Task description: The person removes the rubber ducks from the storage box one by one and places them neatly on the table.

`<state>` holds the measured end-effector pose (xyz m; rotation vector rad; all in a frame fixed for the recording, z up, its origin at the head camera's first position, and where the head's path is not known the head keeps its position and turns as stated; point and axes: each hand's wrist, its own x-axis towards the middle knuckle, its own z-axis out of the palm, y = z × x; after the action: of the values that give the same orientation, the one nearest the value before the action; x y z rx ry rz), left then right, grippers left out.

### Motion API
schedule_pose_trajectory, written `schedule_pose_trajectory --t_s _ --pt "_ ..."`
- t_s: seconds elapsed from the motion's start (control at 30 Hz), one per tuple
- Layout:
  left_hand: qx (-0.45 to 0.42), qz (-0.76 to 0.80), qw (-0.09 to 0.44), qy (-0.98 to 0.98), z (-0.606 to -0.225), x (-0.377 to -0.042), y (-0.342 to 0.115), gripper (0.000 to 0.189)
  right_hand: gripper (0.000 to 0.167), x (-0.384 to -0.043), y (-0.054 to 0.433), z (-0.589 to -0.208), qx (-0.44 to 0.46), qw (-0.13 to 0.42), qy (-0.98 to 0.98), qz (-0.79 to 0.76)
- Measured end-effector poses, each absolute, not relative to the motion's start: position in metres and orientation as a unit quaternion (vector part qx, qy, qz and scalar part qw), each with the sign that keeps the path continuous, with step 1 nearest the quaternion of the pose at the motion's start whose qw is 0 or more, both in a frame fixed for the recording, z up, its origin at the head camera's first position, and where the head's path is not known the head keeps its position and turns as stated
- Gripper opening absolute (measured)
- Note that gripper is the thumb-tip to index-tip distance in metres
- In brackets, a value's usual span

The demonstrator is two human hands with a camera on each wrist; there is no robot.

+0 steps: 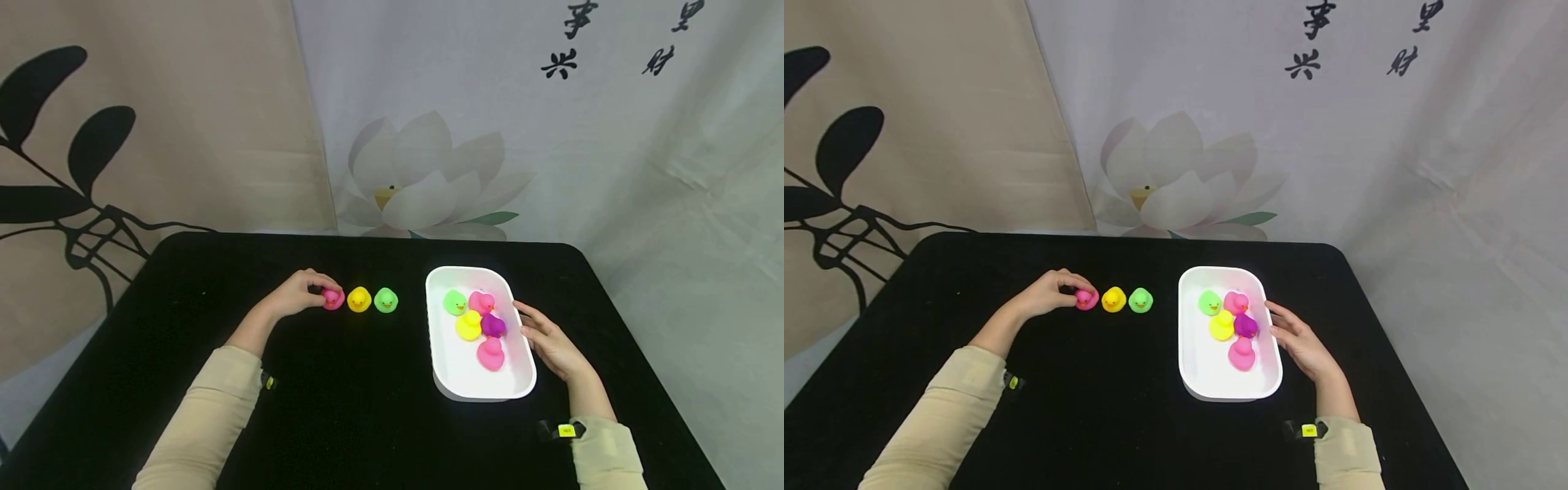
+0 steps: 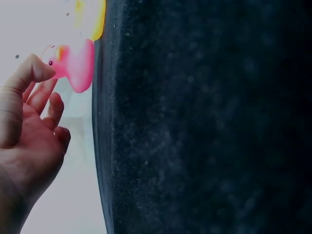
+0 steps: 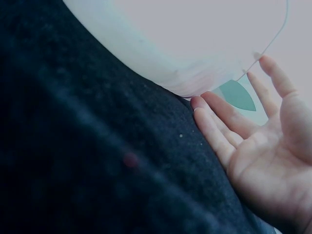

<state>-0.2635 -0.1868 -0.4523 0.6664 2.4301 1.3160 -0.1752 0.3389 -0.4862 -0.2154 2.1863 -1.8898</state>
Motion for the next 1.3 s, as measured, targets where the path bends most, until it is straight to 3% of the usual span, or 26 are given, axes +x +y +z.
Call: schedule_pose_trajectory --t_s 0.87,1.3 --pt "0.211 0.436 0.164 0.859 -0.457 -0.262 -0.189 0.035 0.057 -0.175 0.339 -0.487 -0.069 0.12 0.754 -0.641" --pt "0.205 0.463 0.119 0.854 -0.442 -0.25 -0.185 0.038 0.058 -0.176 0.339 -0.488 -0.065 0.123 0.754 -0.642"
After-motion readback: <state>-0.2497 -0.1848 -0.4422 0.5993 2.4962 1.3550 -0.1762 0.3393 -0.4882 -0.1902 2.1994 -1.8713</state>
